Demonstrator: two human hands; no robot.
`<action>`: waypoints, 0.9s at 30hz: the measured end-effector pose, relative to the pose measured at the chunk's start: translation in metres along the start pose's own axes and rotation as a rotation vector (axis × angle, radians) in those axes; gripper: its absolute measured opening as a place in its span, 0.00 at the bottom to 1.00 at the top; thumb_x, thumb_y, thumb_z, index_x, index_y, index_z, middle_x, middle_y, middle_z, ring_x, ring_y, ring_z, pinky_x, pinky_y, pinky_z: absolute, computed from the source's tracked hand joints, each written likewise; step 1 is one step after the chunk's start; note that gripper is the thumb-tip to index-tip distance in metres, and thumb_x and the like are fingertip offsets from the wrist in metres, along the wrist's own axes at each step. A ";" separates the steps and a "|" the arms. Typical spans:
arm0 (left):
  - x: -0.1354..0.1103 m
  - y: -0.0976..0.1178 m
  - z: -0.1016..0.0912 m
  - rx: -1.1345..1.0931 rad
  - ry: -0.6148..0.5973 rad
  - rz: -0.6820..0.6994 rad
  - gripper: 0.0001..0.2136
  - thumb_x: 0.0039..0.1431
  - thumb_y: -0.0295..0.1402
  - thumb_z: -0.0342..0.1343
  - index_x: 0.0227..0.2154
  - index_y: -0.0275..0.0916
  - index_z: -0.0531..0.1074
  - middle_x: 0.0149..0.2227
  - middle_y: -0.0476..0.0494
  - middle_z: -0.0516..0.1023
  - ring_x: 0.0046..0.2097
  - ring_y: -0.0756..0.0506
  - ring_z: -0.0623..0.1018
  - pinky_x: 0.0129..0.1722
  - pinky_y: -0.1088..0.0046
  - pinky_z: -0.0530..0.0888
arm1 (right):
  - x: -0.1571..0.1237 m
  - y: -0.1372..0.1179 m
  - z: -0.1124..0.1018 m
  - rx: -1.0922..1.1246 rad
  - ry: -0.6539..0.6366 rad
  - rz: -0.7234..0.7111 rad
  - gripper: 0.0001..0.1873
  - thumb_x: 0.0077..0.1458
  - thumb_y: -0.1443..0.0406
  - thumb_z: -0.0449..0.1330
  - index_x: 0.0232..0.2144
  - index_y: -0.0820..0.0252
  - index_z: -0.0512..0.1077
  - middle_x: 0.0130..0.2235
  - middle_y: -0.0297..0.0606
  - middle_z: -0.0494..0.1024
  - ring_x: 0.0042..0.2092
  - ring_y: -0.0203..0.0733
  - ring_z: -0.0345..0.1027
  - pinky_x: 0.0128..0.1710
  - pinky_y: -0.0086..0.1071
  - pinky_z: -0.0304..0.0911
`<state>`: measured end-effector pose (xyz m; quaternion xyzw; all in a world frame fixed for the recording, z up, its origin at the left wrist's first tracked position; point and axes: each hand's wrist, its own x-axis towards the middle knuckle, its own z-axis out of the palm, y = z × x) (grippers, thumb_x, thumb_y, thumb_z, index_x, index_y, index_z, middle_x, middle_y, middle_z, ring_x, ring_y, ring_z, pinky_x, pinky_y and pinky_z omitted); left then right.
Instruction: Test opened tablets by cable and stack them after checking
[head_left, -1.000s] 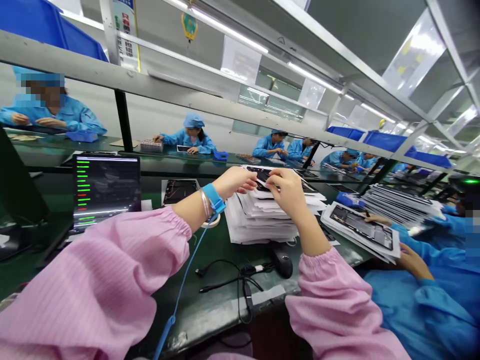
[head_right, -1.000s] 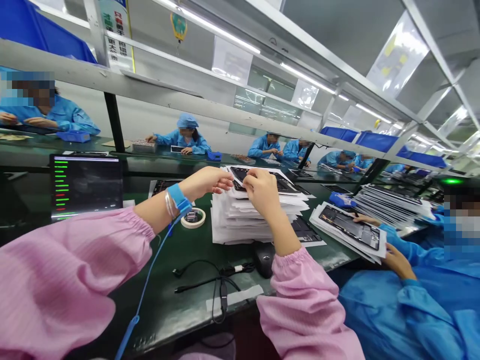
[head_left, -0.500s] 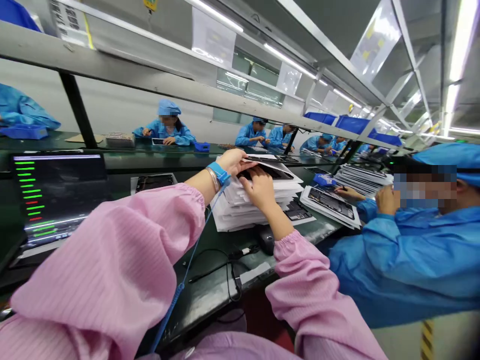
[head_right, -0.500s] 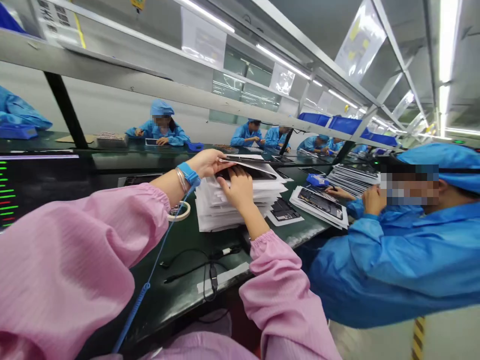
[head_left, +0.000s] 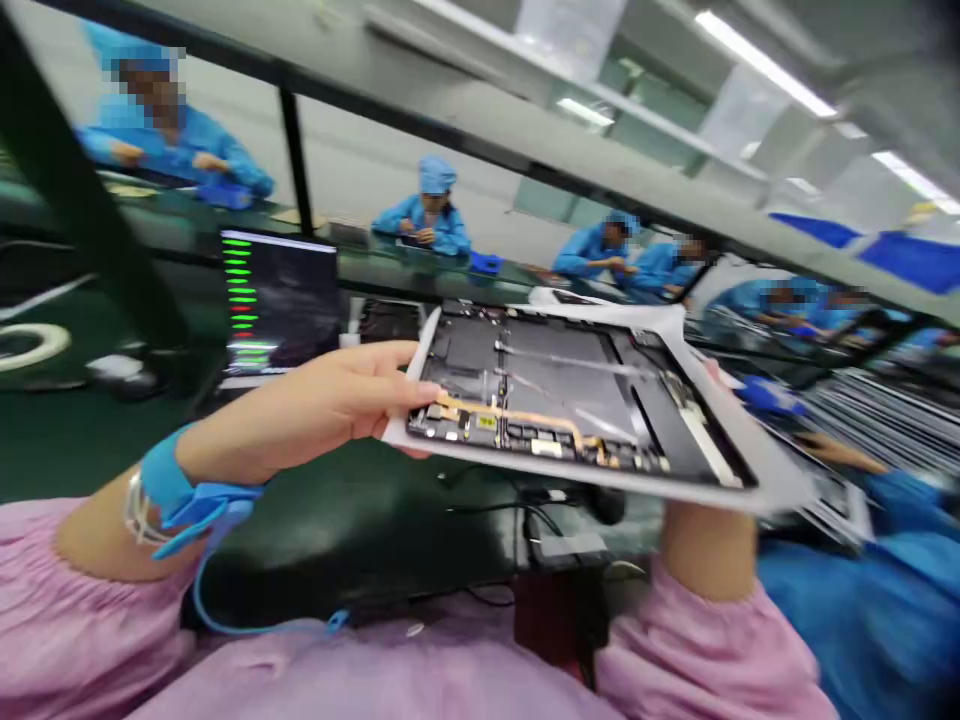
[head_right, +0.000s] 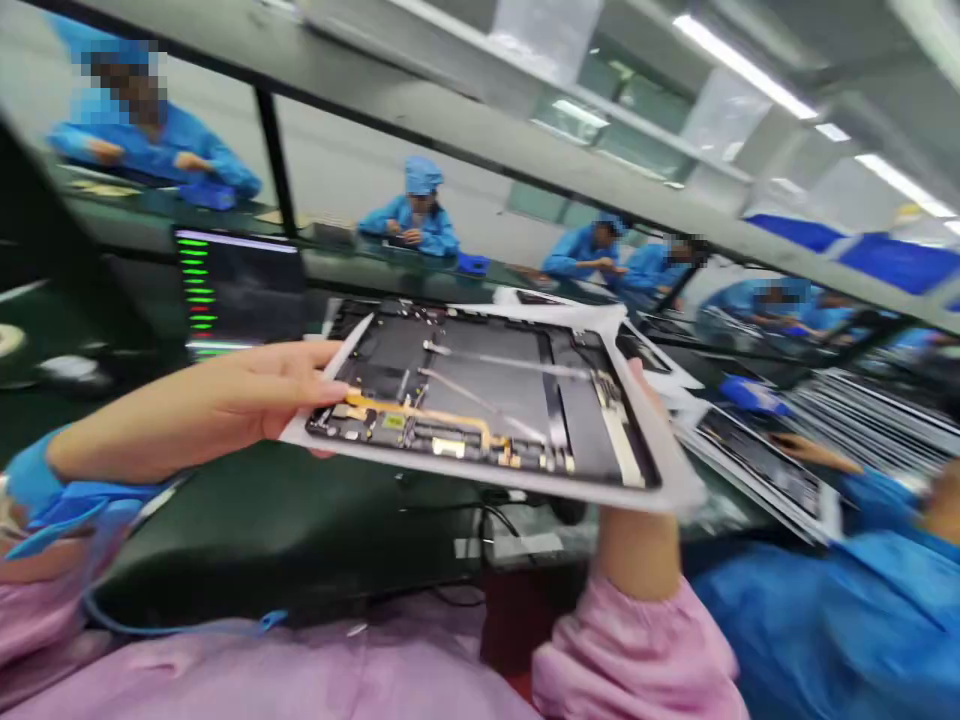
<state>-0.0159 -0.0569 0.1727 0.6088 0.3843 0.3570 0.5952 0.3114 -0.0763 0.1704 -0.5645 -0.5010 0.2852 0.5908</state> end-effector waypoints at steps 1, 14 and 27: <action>-0.009 -0.016 -0.016 0.080 0.052 -0.016 0.19 0.52 0.45 0.55 0.43 0.40 0.74 0.37 0.40 0.79 0.40 0.40 0.77 0.37 0.62 0.75 | -0.008 -0.003 0.009 0.030 -0.045 0.075 0.14 0.56 0.54 0.56 0.35 0.53 0.77 0.27 0.36 0.78 0.33 0.46 0.74 0.33 0.36 0.71; -0.013 -0.124 -0.120 0.983 0.537 -0.008 0.06 0.51 0.30 0.52 0.28 0.37 0.73 0.32 0.40 0.77 0.39 0.41 0.75 0.42 0.63 0.69 | -0.046 0.103 0.143 0.144 -0.709 0.562 0.25 0.48 0.54 0.64 0.47 0.57 0.69 0.38 0.40 0.78 0.37 0.49 0.73 0.36 0.38 0.68; -0.013 -0.145 -0.114 0.460 0.050 -0.142 0.10 0.50 0.35 0.56 0.31 0.35 0.79 0.28 0.45 0.79 0.24 0.51 0.71 0.24 0.77 0.65 | -0.044 0.095 0.233 -0.761 -0.947 -0.497 0.04 0.58 0.65 0.56 0.36 0.57 0.70 0.37 0.39 0.75 0.40 0.45 0.68 0.40 0.37 0.61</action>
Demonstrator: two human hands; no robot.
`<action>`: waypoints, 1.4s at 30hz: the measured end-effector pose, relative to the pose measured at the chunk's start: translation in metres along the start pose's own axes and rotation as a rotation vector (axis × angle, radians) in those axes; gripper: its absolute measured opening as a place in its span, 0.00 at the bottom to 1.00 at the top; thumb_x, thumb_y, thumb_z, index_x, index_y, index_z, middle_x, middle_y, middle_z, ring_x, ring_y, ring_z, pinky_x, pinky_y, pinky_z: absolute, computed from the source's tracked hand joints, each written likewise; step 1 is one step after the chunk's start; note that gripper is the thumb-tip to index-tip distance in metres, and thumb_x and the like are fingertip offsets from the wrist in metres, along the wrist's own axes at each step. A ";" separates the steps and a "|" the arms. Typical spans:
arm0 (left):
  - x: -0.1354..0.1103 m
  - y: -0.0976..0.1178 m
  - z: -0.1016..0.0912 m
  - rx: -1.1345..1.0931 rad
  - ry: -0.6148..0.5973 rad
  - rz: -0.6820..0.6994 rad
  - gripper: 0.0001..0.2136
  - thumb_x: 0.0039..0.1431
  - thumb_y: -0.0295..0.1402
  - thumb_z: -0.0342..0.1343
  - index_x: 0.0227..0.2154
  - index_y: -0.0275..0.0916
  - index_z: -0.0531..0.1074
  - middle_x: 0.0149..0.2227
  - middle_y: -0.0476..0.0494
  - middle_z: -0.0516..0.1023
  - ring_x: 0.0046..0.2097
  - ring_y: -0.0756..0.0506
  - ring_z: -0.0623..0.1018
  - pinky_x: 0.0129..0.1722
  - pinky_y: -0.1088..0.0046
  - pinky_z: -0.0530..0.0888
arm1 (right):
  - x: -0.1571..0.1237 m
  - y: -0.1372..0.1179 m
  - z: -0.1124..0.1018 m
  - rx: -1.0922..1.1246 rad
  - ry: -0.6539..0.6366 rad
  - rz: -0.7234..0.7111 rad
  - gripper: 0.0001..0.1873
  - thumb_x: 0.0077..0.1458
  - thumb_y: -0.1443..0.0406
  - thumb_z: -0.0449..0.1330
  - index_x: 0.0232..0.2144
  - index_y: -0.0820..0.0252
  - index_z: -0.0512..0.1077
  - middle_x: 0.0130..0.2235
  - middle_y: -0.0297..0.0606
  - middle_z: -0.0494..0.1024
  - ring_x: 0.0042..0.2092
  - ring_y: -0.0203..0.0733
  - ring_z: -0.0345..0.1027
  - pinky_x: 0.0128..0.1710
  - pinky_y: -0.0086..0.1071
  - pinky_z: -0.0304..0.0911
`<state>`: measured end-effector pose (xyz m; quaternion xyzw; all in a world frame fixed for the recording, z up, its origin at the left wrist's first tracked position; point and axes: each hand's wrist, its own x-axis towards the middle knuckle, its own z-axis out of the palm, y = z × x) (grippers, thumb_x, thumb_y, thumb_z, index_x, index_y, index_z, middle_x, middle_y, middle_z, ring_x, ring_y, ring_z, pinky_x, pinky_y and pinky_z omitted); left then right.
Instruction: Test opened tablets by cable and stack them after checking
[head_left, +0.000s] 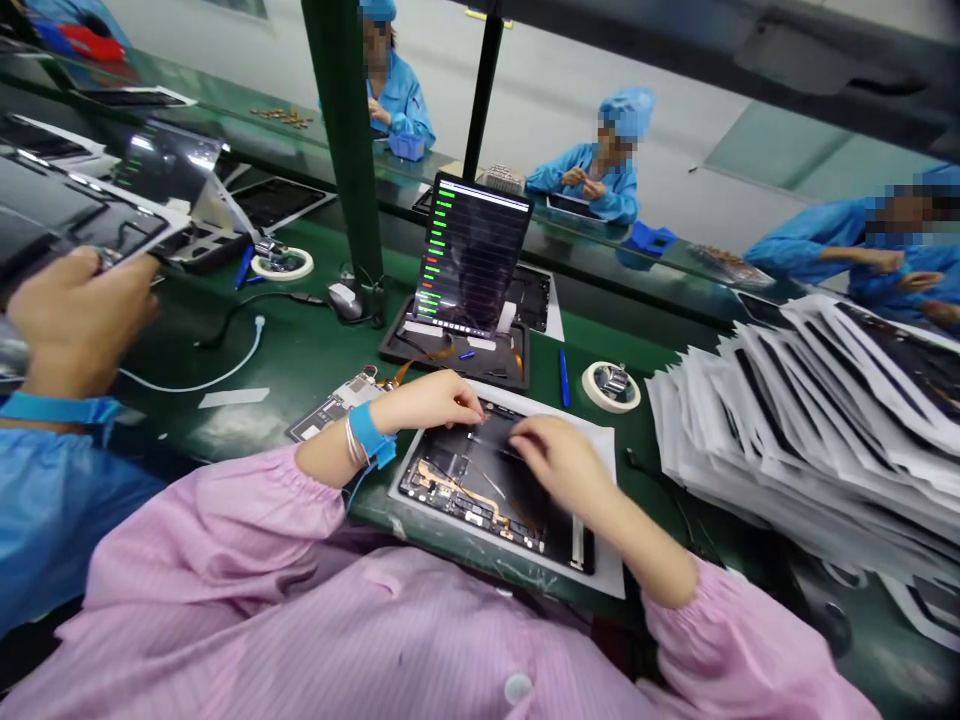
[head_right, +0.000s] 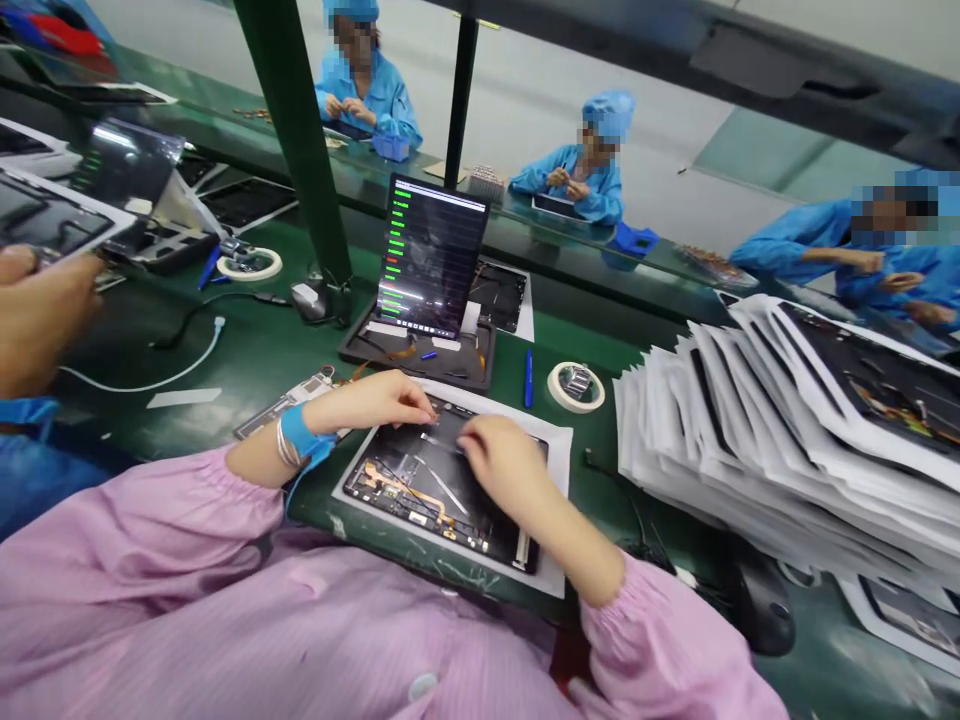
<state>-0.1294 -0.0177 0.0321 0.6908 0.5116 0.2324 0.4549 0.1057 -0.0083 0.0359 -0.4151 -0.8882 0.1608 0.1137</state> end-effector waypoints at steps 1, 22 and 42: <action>0.000 -0.002 0.001 0.034 0.007 -0.010 0.10 0.50 0.34 0.56 0.31 0.35 0.79 0.27 0.46 0.79 0.23 0.52 0.70 0.23 0.77 0.65 | 0.010 -0.008 0.012 0.086 -0.032 -0.092 0.02 0.56 0.67 0.58 0.34 0.58 0.70 0.37 0.38 0.74 0.41 0.44 0.67 0.42 0.36 0.60; 0.002 0.000 0.011 0.165 -0.039 -0.191 0.10 0.43 0.29 0.55 0.28 0.33 0.79 0.26 0.46 0.79 0.28 0.49 0.74 0.27 0.78 0.67 | 0.027 -0.006 0.052 0.275 0.008 -0.132 0.04 0.54 0.69 0.59 0.28 0.59 0.67 0.31 0.33 0.69 0.36 0.40 0.61 0.38 0.33 0.55; 0.002 -0.002 0.021 0.324 0.087 -0.091 0.06 0.44 0.32 0.58 0.25 0.37 0.78 0.25 0.47 0.79 0.28 0.49 0.74 0.29 0.77 0.67 | 0.027 -0.001 0.055 0.332 0.030 -0.064 0.02 0.53 0.69 0.54 0.29 0.58 0.66 0.32 0.35 0.70 0.37 0.42 0.62 0.39 0.35 0.56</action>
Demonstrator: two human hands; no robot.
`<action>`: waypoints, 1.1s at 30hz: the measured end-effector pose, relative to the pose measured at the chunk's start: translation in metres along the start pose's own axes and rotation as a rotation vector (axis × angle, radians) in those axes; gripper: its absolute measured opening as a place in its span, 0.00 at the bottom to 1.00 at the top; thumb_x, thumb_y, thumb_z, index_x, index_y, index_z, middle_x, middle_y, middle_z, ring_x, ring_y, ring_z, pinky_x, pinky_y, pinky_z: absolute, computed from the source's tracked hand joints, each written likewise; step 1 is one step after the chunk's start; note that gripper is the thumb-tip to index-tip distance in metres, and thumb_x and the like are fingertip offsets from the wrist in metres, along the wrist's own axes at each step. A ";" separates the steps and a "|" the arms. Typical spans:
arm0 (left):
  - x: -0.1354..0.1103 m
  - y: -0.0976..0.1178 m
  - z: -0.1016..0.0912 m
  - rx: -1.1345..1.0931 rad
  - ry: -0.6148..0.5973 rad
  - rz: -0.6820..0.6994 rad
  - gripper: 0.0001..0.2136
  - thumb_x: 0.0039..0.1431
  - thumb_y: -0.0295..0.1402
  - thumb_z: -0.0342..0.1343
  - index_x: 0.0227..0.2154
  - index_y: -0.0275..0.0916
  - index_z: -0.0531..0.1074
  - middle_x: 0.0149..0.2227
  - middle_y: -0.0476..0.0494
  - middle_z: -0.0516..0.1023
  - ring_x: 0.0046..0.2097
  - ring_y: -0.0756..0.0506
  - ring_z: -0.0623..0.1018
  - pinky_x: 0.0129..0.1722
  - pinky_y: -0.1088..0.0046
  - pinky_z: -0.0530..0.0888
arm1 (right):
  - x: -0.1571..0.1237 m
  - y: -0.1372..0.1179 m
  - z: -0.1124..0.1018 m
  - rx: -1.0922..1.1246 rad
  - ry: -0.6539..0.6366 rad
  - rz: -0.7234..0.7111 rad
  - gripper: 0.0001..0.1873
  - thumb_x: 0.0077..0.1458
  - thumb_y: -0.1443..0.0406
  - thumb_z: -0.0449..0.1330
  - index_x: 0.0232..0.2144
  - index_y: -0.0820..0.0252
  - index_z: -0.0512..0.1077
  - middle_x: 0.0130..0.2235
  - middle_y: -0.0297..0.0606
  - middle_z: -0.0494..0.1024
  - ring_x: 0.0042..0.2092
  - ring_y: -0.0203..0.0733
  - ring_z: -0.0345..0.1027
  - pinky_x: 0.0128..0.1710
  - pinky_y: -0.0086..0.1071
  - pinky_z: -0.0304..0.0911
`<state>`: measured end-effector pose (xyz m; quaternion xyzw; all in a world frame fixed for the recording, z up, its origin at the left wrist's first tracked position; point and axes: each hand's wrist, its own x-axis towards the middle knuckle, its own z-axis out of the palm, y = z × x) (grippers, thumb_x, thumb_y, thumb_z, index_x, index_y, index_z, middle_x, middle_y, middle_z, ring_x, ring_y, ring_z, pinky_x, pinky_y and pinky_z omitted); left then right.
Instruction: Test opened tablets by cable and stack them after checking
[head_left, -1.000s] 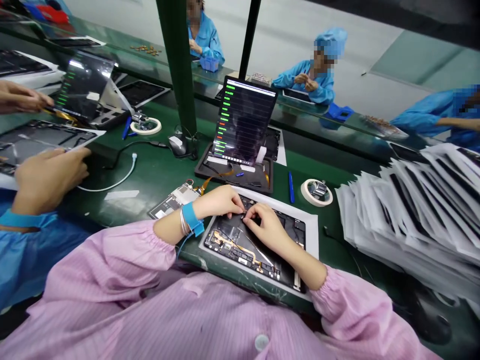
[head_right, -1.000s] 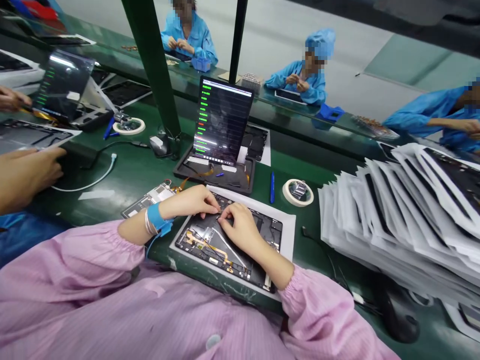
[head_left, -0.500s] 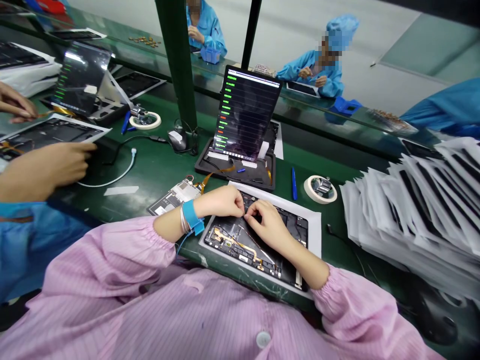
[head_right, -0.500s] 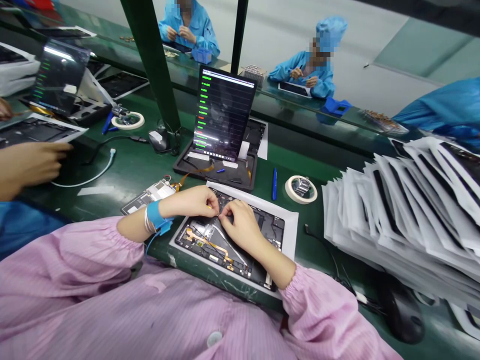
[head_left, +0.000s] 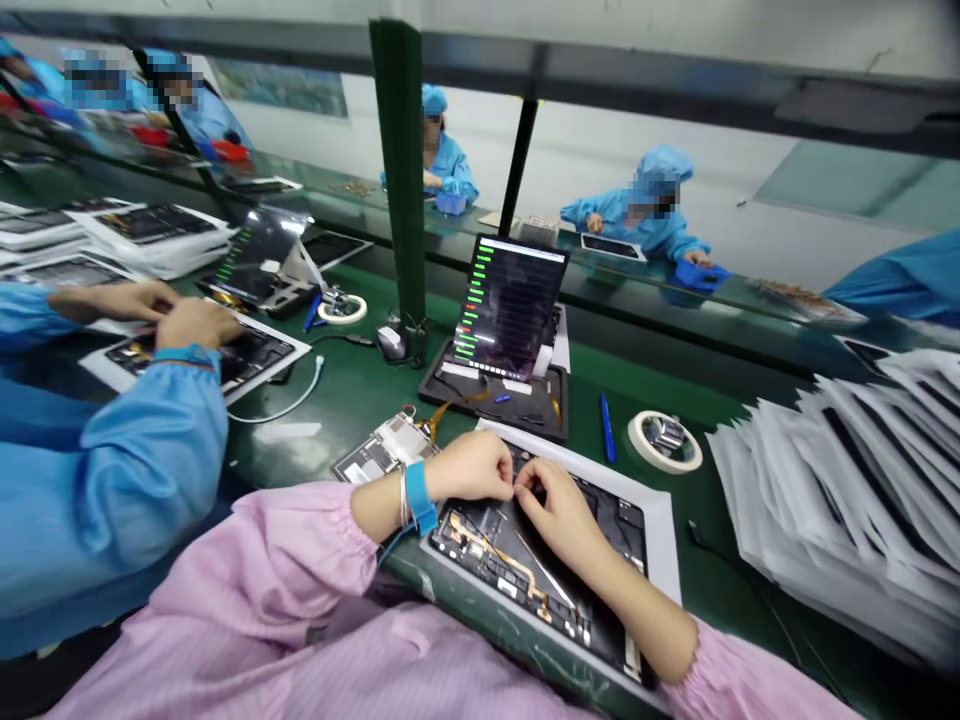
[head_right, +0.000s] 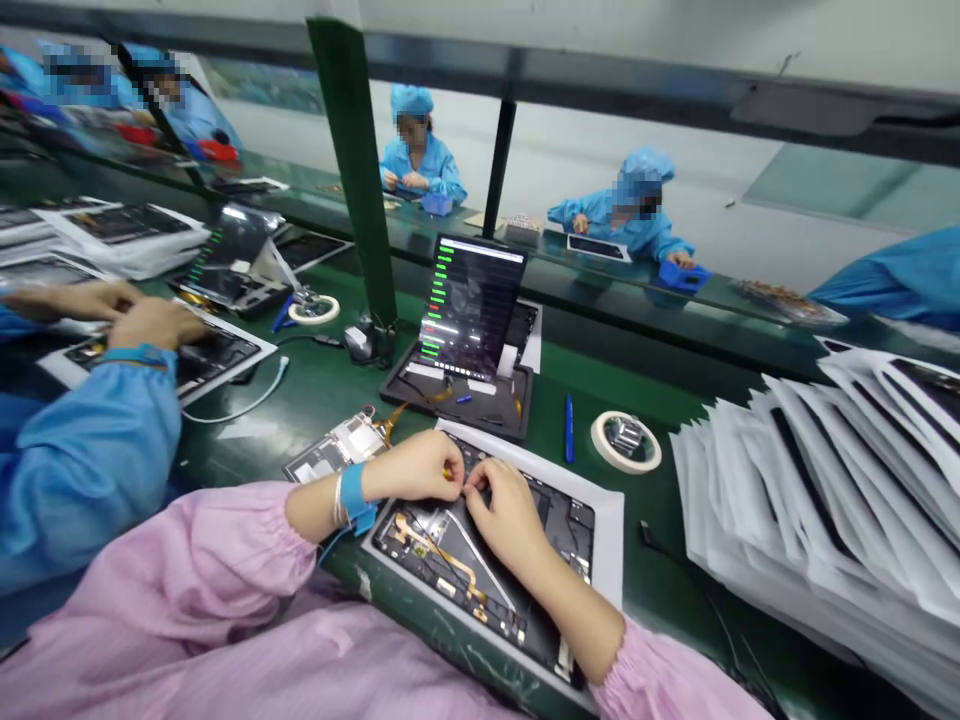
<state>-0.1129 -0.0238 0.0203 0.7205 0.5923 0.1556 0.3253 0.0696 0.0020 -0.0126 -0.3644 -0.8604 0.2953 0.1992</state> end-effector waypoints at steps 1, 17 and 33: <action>0.001 0.000 -0.003 -0.007 -0.029 0.012 0.07 0.45 0.33 0.59 0.25 0.37 0.78 0.25 0.47 0.79 0.28 0.49 0.74 0.30 0.77 0.67 | 0.000 0.001 0.000 0.004 0.002 0.003 0.02 0.53 0.68 0.54 0.29 0.58 0.66 0.32 0.35 0.70 0.37 0.43 0.62 0.39 0.36 0.56; 0.076 0.037 -0.019 0.357 0.718 -0.066 0.28 0.52 0.30 0.49 0.56 0.25 0.56 0.64 0.24 0.51 0.66 0.34 0.47 0.62 0.52 0.51 | 0.001 -0.009 -0.002 -0.124 0.015 -0.033 0.03 0.52 0.71 0.56 0.28 0.60 0.67 0.31 0.37 0.73 0.36 0.43 0.66 0.38 0.36 0.61; 0.064 0.072 0.075 0.548 0.187 0.300 0.10 0.61 0.36 0.50 0.34 0.34 0.71 0.35 0.37 0.74 0.41 0.39 0.72 0.39 0.63 0.67 | -0.141 0.028 -0.122 -0.403 -0.248 0.250 0.09 0.48 0.74 0.59 0.31 0.58 0.67 0.32 0.35 0.72 0.34 0.40 0.66 0.35 0.33 0.58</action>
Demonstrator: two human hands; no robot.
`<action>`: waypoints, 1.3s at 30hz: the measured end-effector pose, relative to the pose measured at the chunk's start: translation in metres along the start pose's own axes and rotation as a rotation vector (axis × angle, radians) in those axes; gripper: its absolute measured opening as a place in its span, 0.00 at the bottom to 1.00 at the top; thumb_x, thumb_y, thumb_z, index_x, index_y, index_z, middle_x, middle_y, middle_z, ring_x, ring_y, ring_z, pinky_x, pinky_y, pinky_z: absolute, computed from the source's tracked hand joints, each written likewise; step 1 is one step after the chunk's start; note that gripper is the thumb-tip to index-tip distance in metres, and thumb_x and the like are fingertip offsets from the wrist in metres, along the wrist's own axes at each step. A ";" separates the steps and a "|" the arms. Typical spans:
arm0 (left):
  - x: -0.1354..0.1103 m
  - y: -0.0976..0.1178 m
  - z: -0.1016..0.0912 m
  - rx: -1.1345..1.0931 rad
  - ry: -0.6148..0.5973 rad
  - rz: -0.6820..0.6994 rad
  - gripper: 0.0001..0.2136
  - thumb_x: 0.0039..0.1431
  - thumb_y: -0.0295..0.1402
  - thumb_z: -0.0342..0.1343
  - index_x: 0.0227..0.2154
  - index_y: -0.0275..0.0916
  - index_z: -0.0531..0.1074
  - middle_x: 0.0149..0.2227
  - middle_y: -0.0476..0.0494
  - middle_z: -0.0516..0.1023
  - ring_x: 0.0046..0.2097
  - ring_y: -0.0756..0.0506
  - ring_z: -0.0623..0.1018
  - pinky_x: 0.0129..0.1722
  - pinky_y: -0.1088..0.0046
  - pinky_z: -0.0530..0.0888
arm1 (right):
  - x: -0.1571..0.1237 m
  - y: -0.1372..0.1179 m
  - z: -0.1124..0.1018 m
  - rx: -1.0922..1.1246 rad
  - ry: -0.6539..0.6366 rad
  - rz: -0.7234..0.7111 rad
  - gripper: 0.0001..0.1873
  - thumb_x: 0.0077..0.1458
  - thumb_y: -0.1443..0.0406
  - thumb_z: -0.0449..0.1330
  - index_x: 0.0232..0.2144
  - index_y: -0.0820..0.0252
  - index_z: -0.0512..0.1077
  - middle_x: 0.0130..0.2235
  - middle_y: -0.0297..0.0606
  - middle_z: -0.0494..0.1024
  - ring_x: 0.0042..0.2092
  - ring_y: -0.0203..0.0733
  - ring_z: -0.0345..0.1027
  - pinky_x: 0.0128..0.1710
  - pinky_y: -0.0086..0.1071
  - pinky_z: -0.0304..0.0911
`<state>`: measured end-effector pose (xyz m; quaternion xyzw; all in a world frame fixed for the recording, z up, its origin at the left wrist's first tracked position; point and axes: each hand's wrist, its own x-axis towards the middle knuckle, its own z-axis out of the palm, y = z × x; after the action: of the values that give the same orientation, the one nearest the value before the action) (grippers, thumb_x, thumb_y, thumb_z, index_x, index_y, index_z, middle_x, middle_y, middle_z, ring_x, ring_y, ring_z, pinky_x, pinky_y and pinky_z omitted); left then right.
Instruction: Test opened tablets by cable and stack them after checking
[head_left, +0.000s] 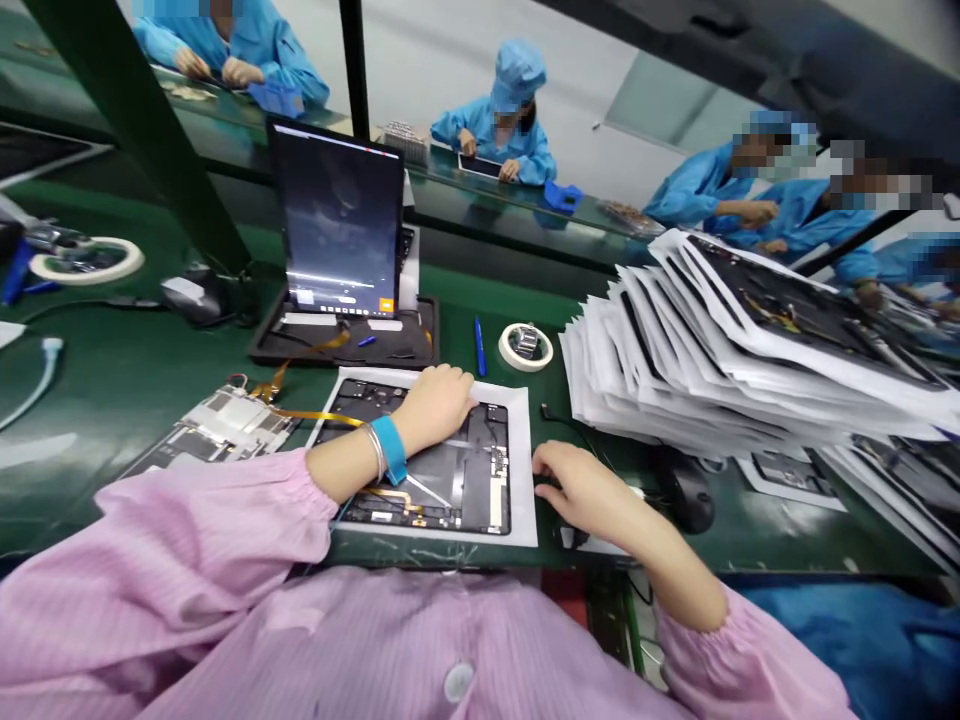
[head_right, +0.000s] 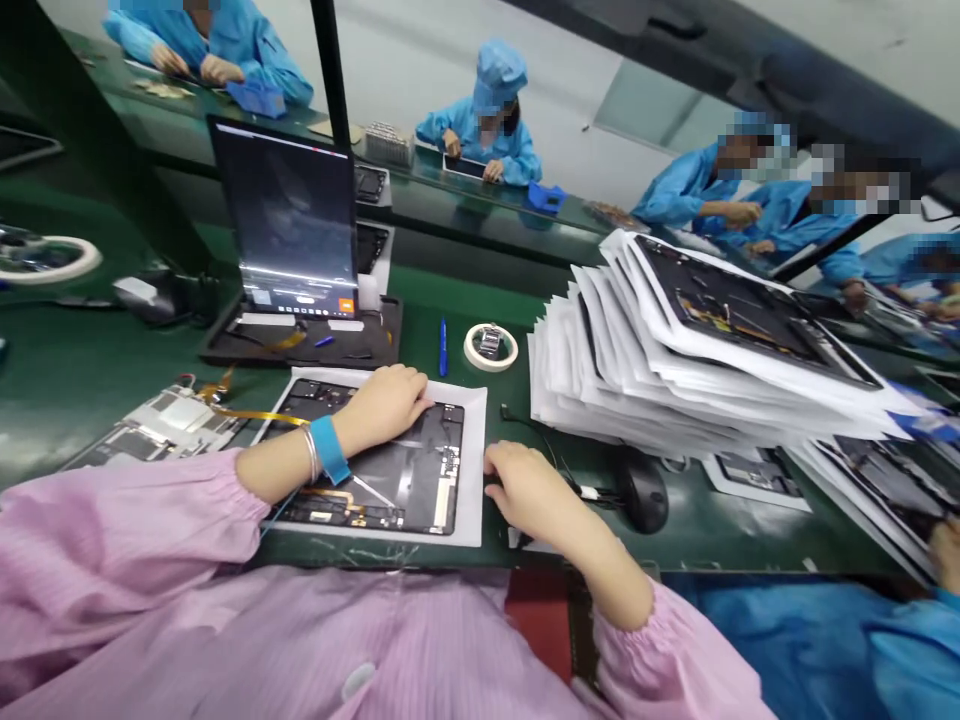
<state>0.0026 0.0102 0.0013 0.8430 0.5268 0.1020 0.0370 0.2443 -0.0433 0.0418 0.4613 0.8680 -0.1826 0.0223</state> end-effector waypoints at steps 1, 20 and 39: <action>0.001 0.000 0.000 0.016 -0.008 0.011 0.11 0.61 0.36 0.49 0.35 0.33 0.70 0.35 0.37 0.74 0.41 0.39 0.71 0.39 0.63 0.67 | -0.004 0.003 0.007 0.052 0.006 -0.011 0.08 0.49 0.74 0.58 0.32 0.58 0.67 0.31 0.34 0.71 0.33 0.39 0.65 0.35 0.32 0.58; 0.001 -0.002 0.000 -0.255 -0.116 -0.045 0.15 0.65 0.40 0.43 0.35 0.36 0.71 0.34 0.41 0.77 0.36 0.43 0.75 0.35 0.70 0.66 | -0.011 0.003 0.040 0.245 0.335 0.021 0.10 0.62 0.64 0.52 0.38 0.55 0.73 0.35 0.37 0.75 0.39 0.41 0.67 0.43 0.38 0.54; 0.007 -0.005 -0.003 -0.337 -0.108 -0.086 0.16 0.63 0.45 0.44 0.35 0.40 0.72 0.35 0.45 0.79 0.37 0.43 0.77 0.32 0.72 0.66 | -0.006 -0.014 0.063 -0.286 0.528 -0.122 0.15 0.60 0.69 0.45 0.45 0.59 0.67 0.34 0.45 0.72 0.32 0.49 0.67 0.32 0.41 0.65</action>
<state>0.0007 0.0187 0.0043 0.8057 0.5352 0.1419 0.2105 0.2277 -0.0763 -0.0116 0.4321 0.8867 0.0667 -0.1503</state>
